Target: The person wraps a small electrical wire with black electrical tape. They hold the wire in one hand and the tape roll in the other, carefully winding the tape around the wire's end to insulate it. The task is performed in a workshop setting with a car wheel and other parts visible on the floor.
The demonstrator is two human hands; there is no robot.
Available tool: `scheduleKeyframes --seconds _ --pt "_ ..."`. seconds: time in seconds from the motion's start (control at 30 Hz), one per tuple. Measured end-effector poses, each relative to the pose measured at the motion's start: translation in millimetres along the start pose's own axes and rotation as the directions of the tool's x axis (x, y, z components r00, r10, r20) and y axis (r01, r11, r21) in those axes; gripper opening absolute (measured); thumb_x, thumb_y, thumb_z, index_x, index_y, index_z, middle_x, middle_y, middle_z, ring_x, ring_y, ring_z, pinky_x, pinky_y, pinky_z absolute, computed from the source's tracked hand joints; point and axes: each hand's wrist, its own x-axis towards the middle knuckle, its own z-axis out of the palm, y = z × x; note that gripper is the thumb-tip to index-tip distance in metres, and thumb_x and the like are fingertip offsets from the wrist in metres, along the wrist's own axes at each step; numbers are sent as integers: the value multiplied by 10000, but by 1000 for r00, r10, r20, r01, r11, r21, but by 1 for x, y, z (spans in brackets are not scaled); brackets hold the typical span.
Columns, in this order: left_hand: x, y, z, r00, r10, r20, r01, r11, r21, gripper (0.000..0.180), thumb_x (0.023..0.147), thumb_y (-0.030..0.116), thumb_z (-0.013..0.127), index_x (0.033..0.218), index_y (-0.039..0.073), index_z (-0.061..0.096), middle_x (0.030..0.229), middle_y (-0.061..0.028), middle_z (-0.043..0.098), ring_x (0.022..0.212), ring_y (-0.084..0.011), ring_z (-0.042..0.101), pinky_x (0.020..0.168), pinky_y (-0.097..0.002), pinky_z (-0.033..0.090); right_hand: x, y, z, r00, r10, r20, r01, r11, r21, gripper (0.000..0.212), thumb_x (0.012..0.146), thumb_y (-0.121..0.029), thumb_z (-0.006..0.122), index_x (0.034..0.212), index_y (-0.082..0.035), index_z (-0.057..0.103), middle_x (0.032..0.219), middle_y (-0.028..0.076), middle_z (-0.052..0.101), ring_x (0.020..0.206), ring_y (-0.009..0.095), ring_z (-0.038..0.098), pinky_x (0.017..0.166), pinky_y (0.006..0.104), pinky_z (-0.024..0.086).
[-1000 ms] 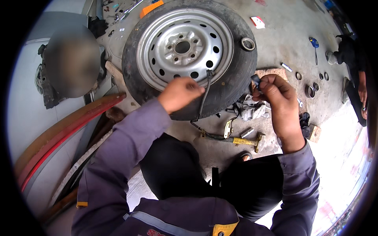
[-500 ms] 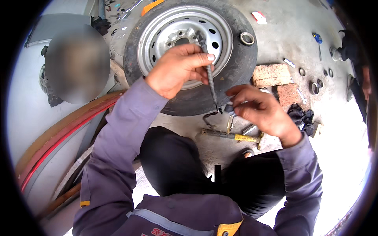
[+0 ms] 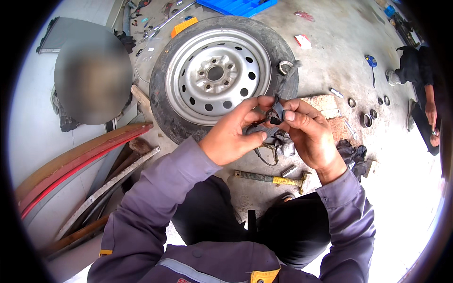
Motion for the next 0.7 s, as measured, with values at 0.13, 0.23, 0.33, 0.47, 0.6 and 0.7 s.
scheduleKeyframes --seconds 0.13,0.23,0.33,0.47,0.6,0.7 --pt "8 18 3 966 -180 -188 171 983 -64 381 1038 111 586 1390 58 452 945 -69 629 836 -123 594 758 -288 493 1 -6 2 997 -44 -62 39 997 -72 268 961 -147 624 1154 40 635 1128 121 664 1076 211 620 952 363 496" --pt "6 19 6 971 -111 -212 59 969 -239 223 1057 174 557 1213 14 570 791 -36 560 660 -98 451 625 -268 408 -1 -12 5 987 -95 -127 61 966 -251 222 980 -86 612 1158 45 632 1063 103 686 965 186 651 856 326 532" --pt "4 24 8 964 -183 -194 102 925 -366 252 1069 206 524 1164 -8 618 784 -59 579 648 -105 422 619 -265 384 -5 1 4 974 -128 -189 55 935 -350 189 981 -43 614 1149 40 640 976 68 691 848 138 654 773 276 540" --pt "6 26 3 979 -153 -138 100 939 -328 305 1083 212 476 1268 -4 589 832 -124 639 633 -116 446 623 -272 405 -5 8 5 966 -134 -222 29 905 -424 184 974 -60 631 1136 26 651 909 48 679 817 107 640 743 266 533" --pt "8 33 4 983 -173 -52 150 941 -304 309 1077 199 481 1324 25 549 830 -159 659 595 -128 482 611 -270 431 -5 10 15 960 -139 -242 24 905 -424 188 973 -56 626 1137 34 649 919 63 687 822 112 639 746 273 532" --pt "8 31 4 985 -171 -23 160 953 -259 324 1072 199 492 1357 47 513 808 -156 660 585 -138 521 597 -264 442 -6 8 19 971 -101 -214 20 937 -350 190 975 -55 613 1134 39 654 925 75 691 824 126 640 748 286 532"
